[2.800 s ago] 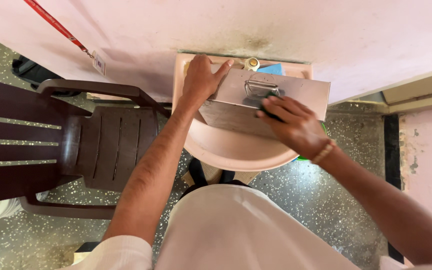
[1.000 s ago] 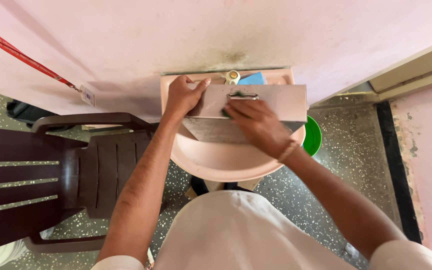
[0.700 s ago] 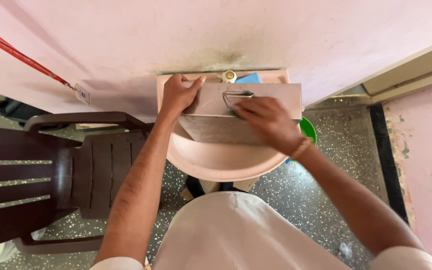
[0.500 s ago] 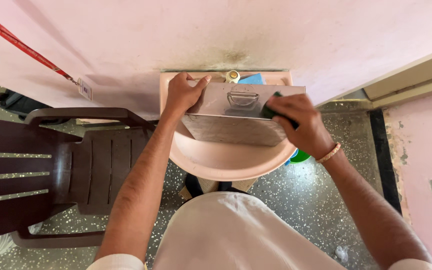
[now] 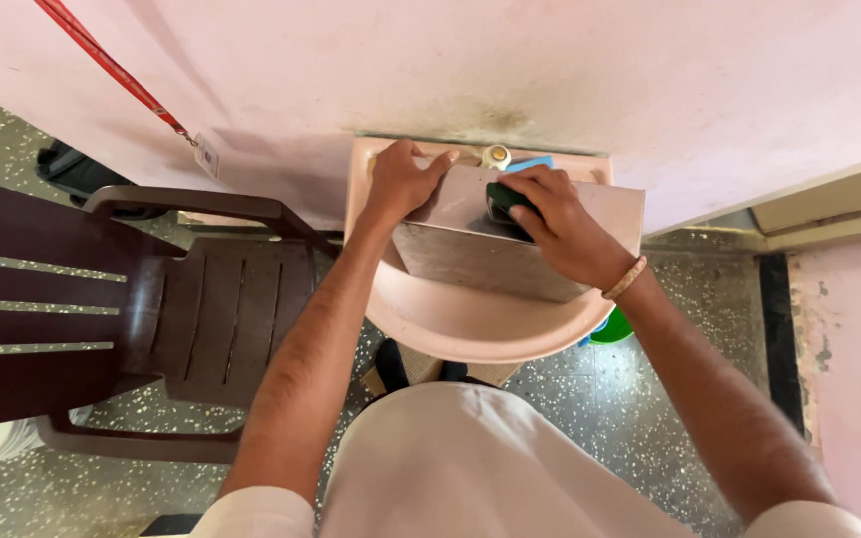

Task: The person scrubs a rectangular metal box with a green sponge over a pink sink, repeatedly flipping the box to clean all sides. They pour water from a blue jug onto the box and continue scrubbing until the surface appears wet and cleaner.

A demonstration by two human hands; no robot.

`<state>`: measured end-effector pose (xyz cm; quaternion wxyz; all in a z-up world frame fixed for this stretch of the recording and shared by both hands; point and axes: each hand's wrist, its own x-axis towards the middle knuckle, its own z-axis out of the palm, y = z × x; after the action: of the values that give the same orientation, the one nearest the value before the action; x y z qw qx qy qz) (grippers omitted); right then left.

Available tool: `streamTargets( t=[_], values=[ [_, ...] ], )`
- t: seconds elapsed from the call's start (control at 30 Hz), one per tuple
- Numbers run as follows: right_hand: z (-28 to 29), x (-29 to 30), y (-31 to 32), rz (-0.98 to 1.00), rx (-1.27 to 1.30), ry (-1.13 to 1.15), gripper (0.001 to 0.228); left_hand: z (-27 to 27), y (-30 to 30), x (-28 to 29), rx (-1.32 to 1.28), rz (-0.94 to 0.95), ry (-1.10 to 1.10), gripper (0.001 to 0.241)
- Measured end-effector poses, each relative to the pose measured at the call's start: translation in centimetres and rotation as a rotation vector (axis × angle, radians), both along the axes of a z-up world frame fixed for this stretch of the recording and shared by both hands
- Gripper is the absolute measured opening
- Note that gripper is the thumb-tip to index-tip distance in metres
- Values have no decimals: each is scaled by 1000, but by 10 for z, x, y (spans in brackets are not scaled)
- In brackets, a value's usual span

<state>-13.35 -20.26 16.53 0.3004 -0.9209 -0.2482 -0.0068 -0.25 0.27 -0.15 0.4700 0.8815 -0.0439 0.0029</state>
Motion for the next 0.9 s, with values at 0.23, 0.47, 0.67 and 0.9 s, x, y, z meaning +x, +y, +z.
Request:
streamTargets(
  t=[0.23, 0.47, 0.67, 0.9],
  values=[
    [-5, 7, 13, -44, -108, -178, 35, 12, 3, -5, -28, 5, 29, 70],
    [-7, -2, -32, -45, 56, -45, 45, 21, 6, -13, -72, -11, 27, 70],
    [8, -17, -67, -17, 8, -25, 46, 23, 11, -13, -114, -46, 160, 69],
    [30, -25, -98, 52, -161, 66, 53, 19, 2, -8, 33, -6, -31, 57]
  ],
)
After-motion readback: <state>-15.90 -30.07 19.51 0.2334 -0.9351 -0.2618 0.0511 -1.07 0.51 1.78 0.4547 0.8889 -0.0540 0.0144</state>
